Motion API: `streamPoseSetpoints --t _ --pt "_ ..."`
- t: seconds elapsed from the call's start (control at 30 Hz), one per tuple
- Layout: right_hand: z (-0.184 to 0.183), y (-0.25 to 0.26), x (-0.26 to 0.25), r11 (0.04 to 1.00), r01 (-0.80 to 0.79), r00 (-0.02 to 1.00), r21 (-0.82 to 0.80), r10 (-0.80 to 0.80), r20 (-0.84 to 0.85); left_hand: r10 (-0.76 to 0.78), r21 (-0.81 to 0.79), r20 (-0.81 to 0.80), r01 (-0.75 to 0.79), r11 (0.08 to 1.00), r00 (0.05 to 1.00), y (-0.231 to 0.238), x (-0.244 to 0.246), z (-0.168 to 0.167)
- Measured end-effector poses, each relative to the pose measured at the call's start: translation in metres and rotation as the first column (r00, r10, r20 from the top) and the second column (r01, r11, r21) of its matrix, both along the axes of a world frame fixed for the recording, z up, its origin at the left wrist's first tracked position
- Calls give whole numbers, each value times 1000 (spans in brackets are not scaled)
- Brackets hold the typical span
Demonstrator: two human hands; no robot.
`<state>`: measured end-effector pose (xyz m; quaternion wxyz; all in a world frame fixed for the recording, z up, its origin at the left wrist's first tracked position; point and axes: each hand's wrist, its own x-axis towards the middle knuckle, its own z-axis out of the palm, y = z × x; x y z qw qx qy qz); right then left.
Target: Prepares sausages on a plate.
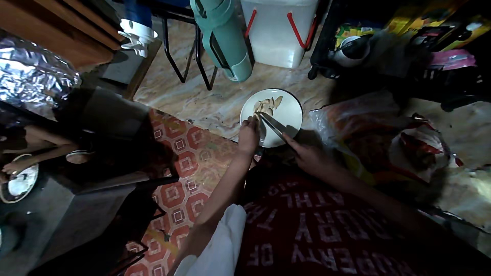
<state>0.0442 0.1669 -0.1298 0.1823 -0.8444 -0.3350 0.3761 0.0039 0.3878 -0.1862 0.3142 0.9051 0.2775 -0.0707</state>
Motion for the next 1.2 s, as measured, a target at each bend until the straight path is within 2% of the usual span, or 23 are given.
streamPoseSetpoints --t 0.17,0.43,0.9,1.2 --pt "4 4 1 998 -36 999 -43 36 0 -37 4 -56 37 999 998 3 5 4" --pt "16 13 9 987 -82 995 -139 74 -61 -63 -18 -58 62 998 996 8 5 4" --pt "9 22 34 979 -119 981 -167 90 -174 -100 2 -95 101 995 990 9 7 5" --pt "-1 36 31 961 -135 984 -241 102 -146 -82 25 -69 84 996 994 6 6 7"
